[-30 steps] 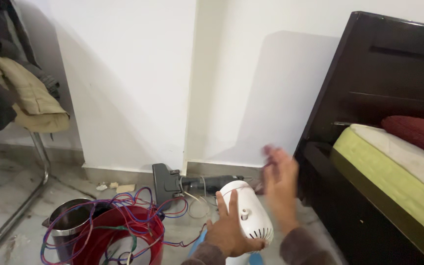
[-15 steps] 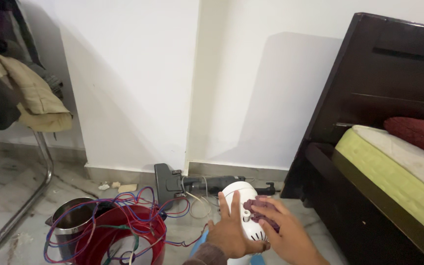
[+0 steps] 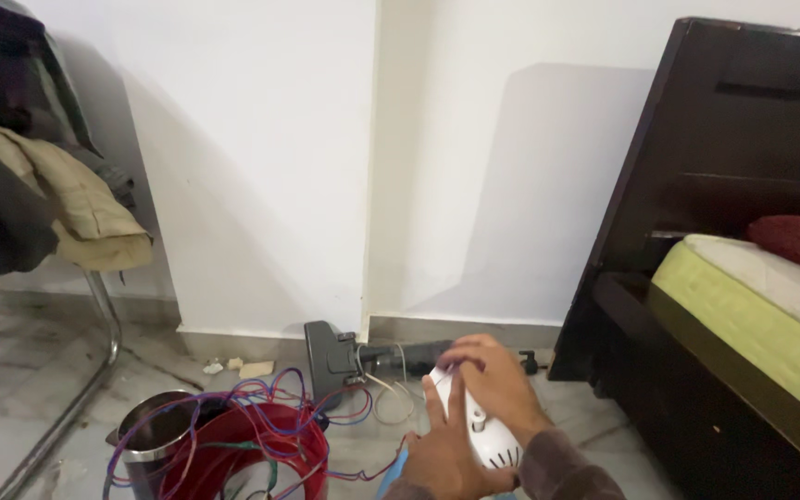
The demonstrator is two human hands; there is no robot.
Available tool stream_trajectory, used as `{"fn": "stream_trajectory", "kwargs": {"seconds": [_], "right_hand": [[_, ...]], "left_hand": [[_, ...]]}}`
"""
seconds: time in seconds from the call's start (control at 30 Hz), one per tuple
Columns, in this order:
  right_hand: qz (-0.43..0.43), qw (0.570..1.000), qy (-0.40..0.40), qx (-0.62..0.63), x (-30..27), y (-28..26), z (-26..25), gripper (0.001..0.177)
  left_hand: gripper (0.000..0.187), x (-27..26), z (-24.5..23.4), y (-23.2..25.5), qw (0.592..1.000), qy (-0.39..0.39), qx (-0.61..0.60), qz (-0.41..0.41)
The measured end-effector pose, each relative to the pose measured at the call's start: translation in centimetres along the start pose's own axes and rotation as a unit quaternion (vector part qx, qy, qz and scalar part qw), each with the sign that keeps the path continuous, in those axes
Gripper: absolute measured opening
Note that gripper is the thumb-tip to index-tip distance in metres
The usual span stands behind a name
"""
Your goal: The person wipes the exterior of a white and blue electric fan with a maroon cloth. They rotate the fan head to clean different sides and the base, using a repetitive wiping motion throughout the clip.
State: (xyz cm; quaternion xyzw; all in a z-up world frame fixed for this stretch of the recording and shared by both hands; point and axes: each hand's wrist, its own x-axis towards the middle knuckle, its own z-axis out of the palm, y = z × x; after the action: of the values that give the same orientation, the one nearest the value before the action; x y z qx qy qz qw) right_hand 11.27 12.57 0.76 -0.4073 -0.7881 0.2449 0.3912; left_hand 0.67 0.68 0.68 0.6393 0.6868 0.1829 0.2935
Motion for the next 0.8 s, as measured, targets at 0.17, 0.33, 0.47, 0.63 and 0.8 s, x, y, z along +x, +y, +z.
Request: {"fn": "stream_trajectory", "kwargs": {"seconds": [0.17, 0.33, 0.47, 0.63, 0.8], "right_hand": [[0.177, 0.977, 0.066, -0.097, 0.2, 0.6, -1.0, 0.032], [0.023, 0.994, 0.077, -0.070, -2.9, -0.6, -1.4, 0.033], [-0.025, 0.991, 0.113, -0.060, -8.4, -0.3, -2.0, 0.031], [-0.088, 0.984, 0.131, -0.087, -11.8, 1.8, -2.4, 0.034], [-0.006, 0.996, 0.087, -0.032, -9.2, 0.6, -1.9, 0.036]], "left_hand": [[0.151, -0.5, 0.0, 0.2, 1.000, 0.000, 0.004, 0.002], [0.152, -0.5, -0.1, -0.1, 1.000, -0.004, 0.024, 0.007], [0.149, -0.6, 0.4, -0.4, 1.000, 0.013, -0.012, 0.021], [0.146, 0.0, 1.6, -1.2, 0.997, 0.046, -0.033, 0.050], [0.147, 0.5, 1.4, -1.6, 0.998, 0.045, -0.024, 0.039]]}}
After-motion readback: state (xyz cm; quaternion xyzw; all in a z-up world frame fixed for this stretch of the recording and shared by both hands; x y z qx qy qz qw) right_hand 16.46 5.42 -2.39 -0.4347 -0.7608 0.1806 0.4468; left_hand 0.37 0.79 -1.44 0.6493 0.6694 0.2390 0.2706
